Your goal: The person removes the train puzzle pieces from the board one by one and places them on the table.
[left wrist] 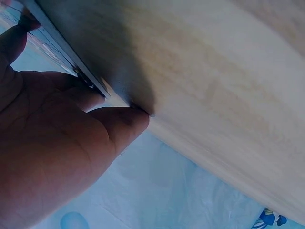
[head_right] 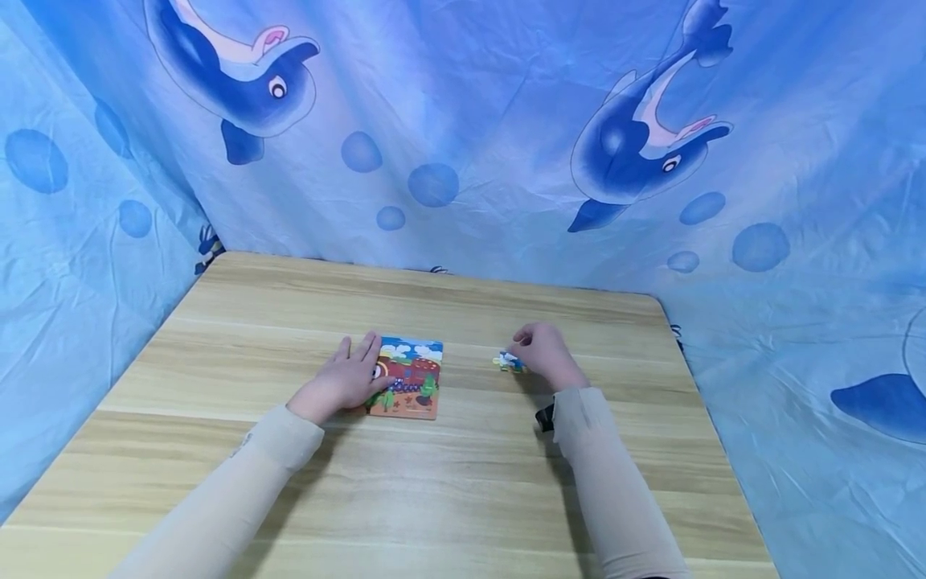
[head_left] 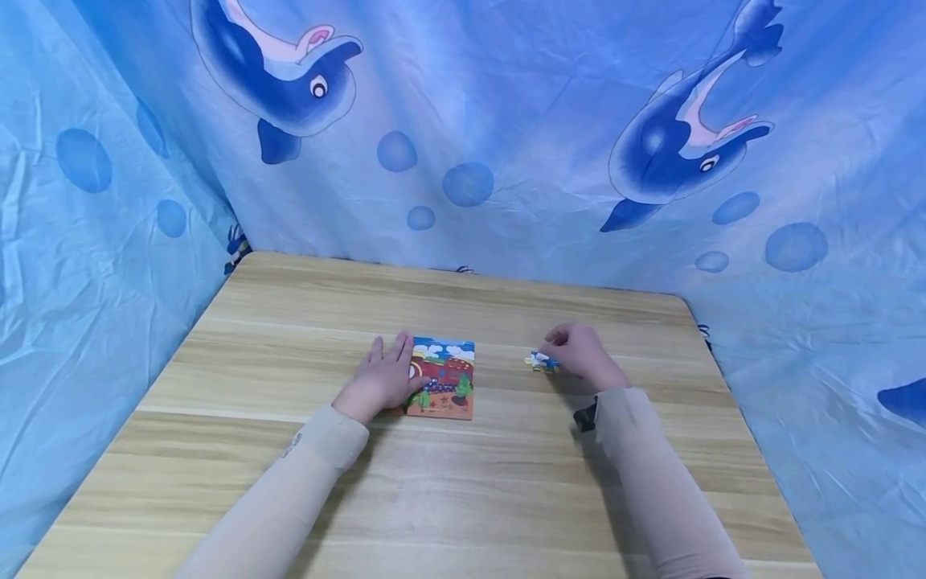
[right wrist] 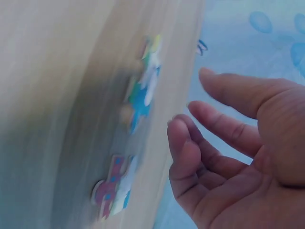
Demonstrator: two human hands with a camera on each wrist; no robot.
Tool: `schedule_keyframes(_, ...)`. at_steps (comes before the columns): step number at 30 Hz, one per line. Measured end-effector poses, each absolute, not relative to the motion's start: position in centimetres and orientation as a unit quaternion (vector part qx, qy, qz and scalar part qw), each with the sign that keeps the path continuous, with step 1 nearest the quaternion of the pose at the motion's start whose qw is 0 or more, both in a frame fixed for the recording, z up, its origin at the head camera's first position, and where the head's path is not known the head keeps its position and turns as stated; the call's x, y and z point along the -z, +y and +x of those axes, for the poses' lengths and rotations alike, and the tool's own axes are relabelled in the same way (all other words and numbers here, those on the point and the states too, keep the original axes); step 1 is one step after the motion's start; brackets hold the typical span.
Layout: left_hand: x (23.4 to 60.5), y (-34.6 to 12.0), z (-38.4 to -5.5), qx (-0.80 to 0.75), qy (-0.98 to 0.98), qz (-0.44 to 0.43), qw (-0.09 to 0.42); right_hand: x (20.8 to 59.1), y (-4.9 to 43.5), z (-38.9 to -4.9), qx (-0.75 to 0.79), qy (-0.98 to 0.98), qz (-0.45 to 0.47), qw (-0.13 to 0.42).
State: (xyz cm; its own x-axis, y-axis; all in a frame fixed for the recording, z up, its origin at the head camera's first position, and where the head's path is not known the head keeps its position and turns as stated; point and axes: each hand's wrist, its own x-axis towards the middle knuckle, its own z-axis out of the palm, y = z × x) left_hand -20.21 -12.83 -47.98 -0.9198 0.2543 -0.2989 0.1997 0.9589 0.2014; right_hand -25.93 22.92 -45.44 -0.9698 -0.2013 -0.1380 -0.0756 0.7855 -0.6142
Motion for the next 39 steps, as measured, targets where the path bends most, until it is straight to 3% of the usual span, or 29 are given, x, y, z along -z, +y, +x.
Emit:
schedule_keyframes(9,48.0,-12.8,-19.9,-0.094,0.977,0.107,0.159,45.6,21.2,-25.6,0.352,0.924,-0.118,0.086)
schedule_keyframes(24,47.4,-12.6,-19.8,-0.089,0.977,0.105,0.162,46.2,16.4,-25.5,0.426,0.896,-0.116,0.057)
schedule_keyframes(39,47.1,-12.6,-19.7,-0.107,0.974,0.093,0.177,46.4,12.5,-25.1,0.434,0.888,-0.131,0.076)
